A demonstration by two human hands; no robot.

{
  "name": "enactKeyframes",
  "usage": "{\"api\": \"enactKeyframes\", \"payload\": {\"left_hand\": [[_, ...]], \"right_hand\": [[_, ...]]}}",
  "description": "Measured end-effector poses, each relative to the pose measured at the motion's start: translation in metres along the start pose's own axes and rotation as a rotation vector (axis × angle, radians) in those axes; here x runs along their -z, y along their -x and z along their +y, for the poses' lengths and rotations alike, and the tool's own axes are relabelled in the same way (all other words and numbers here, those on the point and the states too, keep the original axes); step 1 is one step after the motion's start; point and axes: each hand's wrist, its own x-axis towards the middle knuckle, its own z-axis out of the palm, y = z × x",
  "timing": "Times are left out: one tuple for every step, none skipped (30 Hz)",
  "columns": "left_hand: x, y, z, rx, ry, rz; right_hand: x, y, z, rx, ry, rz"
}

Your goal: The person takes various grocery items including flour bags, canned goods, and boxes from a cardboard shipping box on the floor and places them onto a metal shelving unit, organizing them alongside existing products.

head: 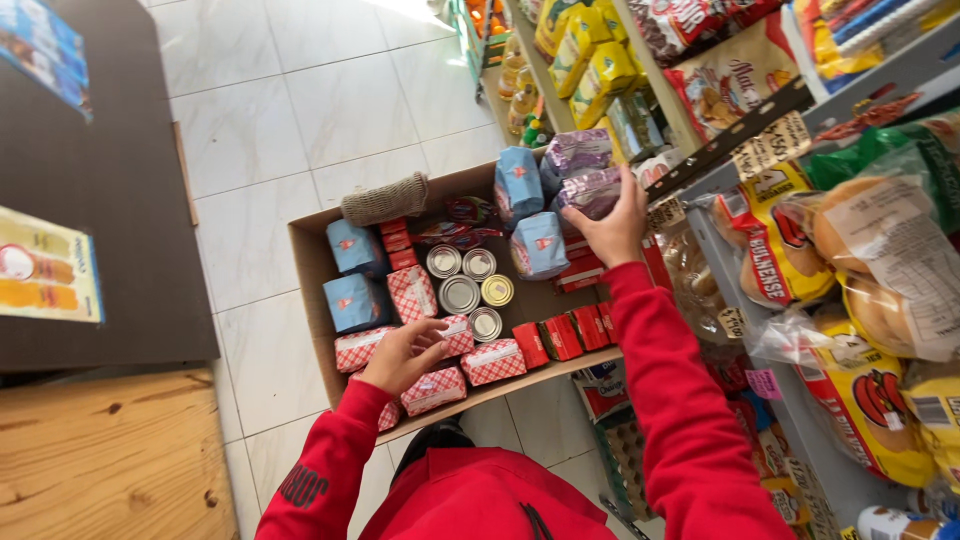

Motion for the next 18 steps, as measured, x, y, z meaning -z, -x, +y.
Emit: {"api": "enactKeyframes", "payload": {"left_hand": [[0.005, 0.000, -0.001, 0.005, 0.001, 0.013], [0.011, -0.001, -0.002, -0.007, -0.006, 0.042], [0.016, -0.001, -0.002, -0.018, -0.014, 0.071], [0.022, 0.001, 0.000, -0.015, -0.015, 0.083], [0.028, 0.002, 0.002, -0.031, -0.020, 0.098], [0.032, 0.003, 0.006, -0.048, -0.026, 0.112], [0.035, 0.005, 0.006, -0.046, -0.026, 0.123], [0.038, 0.007, 0.005, -0.056, -0.020, 0.141], [0.040, 0.008, 0.004, -0.065, -0.013, 0.159], [0.040, 0.009, 0.003, -0.066, -0.014, 0.166], [0.040, 0.009, 0.002, -0.063, -0.046, 0.174], [0.041, 0.010, 0.001, -0.060, -0.078, 0.183], [0.045, 0.011, 0.003, -0.060, -0.078, 0.192], [0.051, 0.013, 0.006, -0.045, -0.313, 0.236], [0.058, 0.015, 0.008, -0.028, -0.548, 0.278], [0.065, 0.006, -0.007, -0.024, -0.550, 0.290], [0.072, -0.003, -0.022, -0.044, -0.797, 0.349], [0.081, -0.011, -0.037, -0.060, -1.046, 0.406]], "right_hand": [[0.006, 0.008, -0.004, 0.008, -0.007, -0.009], [0.012, 0.016, -0.008, -0.029, -0.021, -0.025], [0.018, 0.024, -0.013, -0.066, -0.034, -0.041], [0.026, 0.036, -0.021, -0.059, -0.041, -0.048], [0.034, 0.048, -0.029, -0.140, -0.093, -0.098], [0.044, 0.059, -0.036, -0.222, -0.143, -0.147], [0.046, 0.075, -0.038, -0.214, -0.148, -0.153], [0.049, 0.091, -0.039, -0.215, -0.160, -0.133], [0.052, 0.107, -0.040, -0.216, -0.173, -0.112], [0.053, 0.123, -0.037, -0.211, -0.176, -0.115], [0.054, 0.138, -0.033, -0.216, -0.176, -0.122], [0.055, 0.154, -0.029, -0.220, -0.176, -0.131], [0.058, 0.170, -0.027, -0.213, -0.180, -0.134], [0.059, 0.185, -0.025, -0.199, -0.181, -0.135], [0.061, 0.200, -0.024, -0.185, -0.183, -0.136], [0.065, 0.213, -0.026, -0.177, -0.189, -0.142], [0.069, 0.225, -0.028, -0.194, -0.193, -0.158], [0.074, 0.237, -0.030, -0.210, -0.198, -0.175]]}}
